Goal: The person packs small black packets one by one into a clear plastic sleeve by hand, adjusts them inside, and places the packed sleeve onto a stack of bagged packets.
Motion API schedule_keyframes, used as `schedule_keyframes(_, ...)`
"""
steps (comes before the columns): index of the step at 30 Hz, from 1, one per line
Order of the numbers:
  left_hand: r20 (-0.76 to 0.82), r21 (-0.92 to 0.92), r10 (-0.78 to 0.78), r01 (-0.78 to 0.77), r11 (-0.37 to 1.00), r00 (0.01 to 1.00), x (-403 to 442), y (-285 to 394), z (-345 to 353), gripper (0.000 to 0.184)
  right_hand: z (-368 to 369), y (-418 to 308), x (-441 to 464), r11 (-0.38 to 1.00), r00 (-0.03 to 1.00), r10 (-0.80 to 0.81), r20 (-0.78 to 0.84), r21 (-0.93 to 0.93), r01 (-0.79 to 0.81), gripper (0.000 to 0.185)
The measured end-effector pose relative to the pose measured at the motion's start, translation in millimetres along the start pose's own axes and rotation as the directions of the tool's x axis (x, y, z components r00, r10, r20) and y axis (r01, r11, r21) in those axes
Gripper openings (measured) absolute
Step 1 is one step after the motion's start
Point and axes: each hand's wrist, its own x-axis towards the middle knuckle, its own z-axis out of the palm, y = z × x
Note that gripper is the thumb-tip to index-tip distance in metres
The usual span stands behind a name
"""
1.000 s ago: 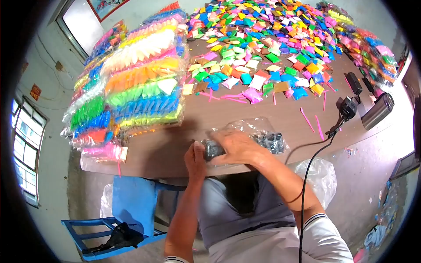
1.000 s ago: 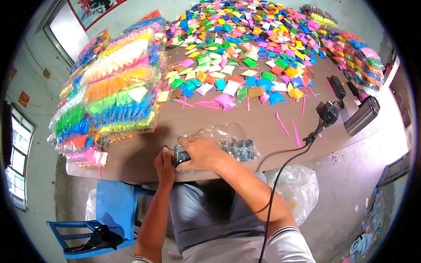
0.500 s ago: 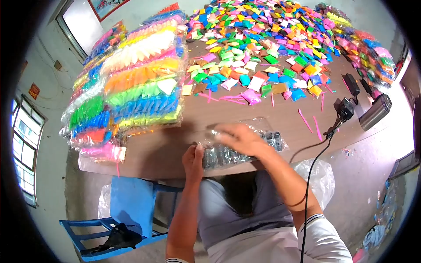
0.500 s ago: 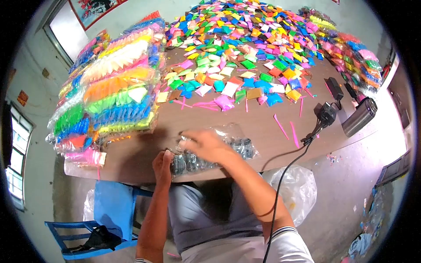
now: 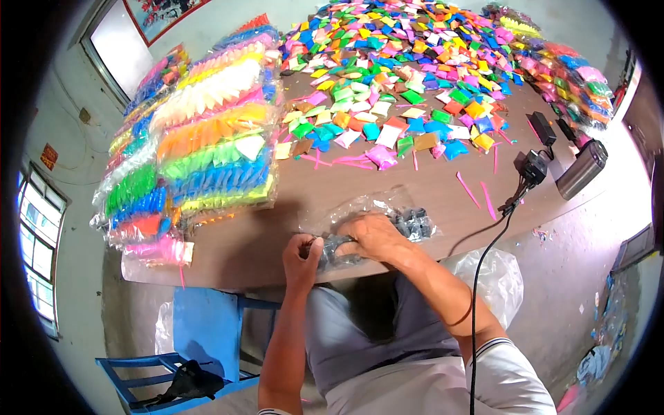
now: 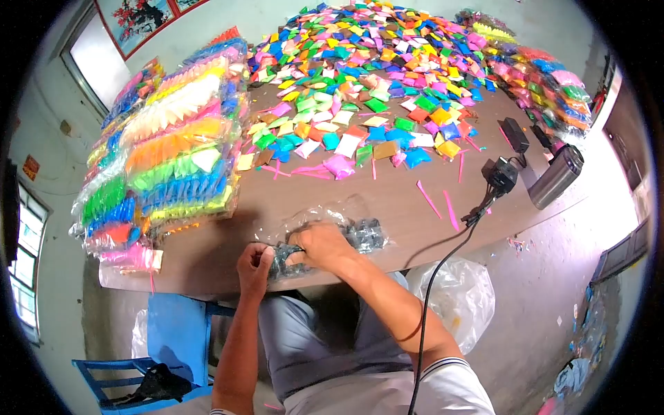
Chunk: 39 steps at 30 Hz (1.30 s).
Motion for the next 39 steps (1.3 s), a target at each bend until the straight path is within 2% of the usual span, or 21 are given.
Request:
schedule_keyframes(5,-0.014,0.093,0.016,-0.014,0.996,1.0,0,0,1,0.019,-3,1,1,0.999,0.997,0.045,0.067,0.004,-0.045,0.037)
schedule_keyframes(7,-0.006,0.152,0.042,-0.04,0.988,0.999,0,8,-2,0.019,-5,3,-2,0.992,0.99,-0.075,-0.119,0.089,0.086,0.029)
schedule_keyframes(8,0.006,0.315,0.129,-0.124,0.941,0.992,0,12,-5,0.02,-9,7,-7,0.993,0.991,-0.072,-0.117,0.087,0.082,0.029)
schedule_keyframes(9,0.032,0.465,0.21,-0.201,0.862,0.977,0,20,-7,0.021,-25,1,-13,0.994,0.965,-0.012,-0.264,0.101,0.04,0.027)
schedule_keyframes(10,0.034,0.458,0.207,-0.199,0.866,0.978,-1,25,-9,0.021,-37,0,-19,0.993,0.914,0.05,-0.403,0.12,-0.002,0.026)
schedule_keyframes(11,0.045,0.552,0.253,-0.235,0.8,0.966,0,30,-11,0.022,-45,5,-27,0.994,0.915,0.051,-0.401,0.113,-0.006,0.026)
schedule_keyframes(12,0.059,0.641,0.297,-0.264,0.721,0.953,0,35,-13,0.023,-53,12,-36,0.99,0.878,0.122,-0.463,0.114,-0.077,0.026)
schedule_keyframes(13,0.057,0.64,0.294,-0.261,0.723,0.954,0,39,-12,0.023,-58,17,-43,0.981,0.832,0.19,-0.521,0.122,-0.148,0.027)
schedule_keyframes(17,0.086,0.604,0.4,-0.367,0.707,0.912,8,55,4,0.022,-69,27,-57,0.974,0.845,0.227,-0.484,0.096,-0.207,0.031)
schedule_keyframes(19,0.114,0.607,0.426,-0.403,0.685,0.897,9,59,20,0.022,-68,13,-57,0.972,0.929,0.181,-0.322,-0.088,-0.22,0.043)
schedule_keyframes(20,0.147,0.585,0.42,-0.421,0.693,0.895,9,58,28,0.022,-58,17,-57,0.977,0.951,0.102,-0.292,-0.151,-0.151,0.054)
schedule_keyframes(21,0.181,0.562,0.414,-0.439,0.701,0.892,9,58,35,0.022,-52,17,-58,0.977,0.95,0.104,-0.294,-0.149,-0.153,0.054)
schedule_keyframes(23,0.213,0.516,0.44,-0.482,0.708,0.873,11,58,45,0.021,-44,16,-58,0.942,0.975,0.148,-0.166,-0.276,-0.19,0.057)
schedule_keyframes(25,0.302,0.579,0.373,-0.48,0.659,0.877,10,52,51,0.02,-37,20,-59,0.933,0.979,0.11,-0.174,-0.322,-0.162,0.052)
schedule_keyframes(26,0.303,0.614,0.438,-0.524,0.59,0.847,8,50,53,0.02,-35,22,-59,0.93,0.981,0.095,-0.168,-0.336,-0.148,0.048)
schedule_keyframes(31,0.305,0.628,0.405,-0.502,0.595,0.862,7,49,56,0.021,-31,27,-59,0.924,0.983,0.125,-0.135,-0.345,-0.165,0.042)
schedule_keyframes(33,0.306,0.626,0.403,-0.502,0.597,0.862,9,51,55,0.023,-34,27,-57,0.919,0.985,0.166,-0.051,-0.354,-0.173,0.042)
schedule_keyframes(34,0.307,0.614,0.405,-0.504,0.607,0.861,9,51,55,0.023,-35,26,-57,0.918,0.985,0.163,-0.055,-0.357,-0.172,0.042)
schedule_keyframes(36,0.309,0.604,0.403,-0.505,0.617,0.862,9,50,55,0.023,-35,23,-58,0.934,0.976,0.094,-0.196,-0.321,-0.155,0.042)
schedule_keyframes(37,0.317,0.588,0.427,-0.529,0.613,0.847,10,48,55,0.023,-36,20,-56,0.935,0.977,0.094,-0.194,-0.319,-0.153,0.042)
schedule_keyframes(39,0.322,0.576,0.444,-0.546,0.609,0.836,9,45,54,0.022,-37,12,-49,0.938,0.934,-0.052,-0.353,-0.338,-0.076,0.044)
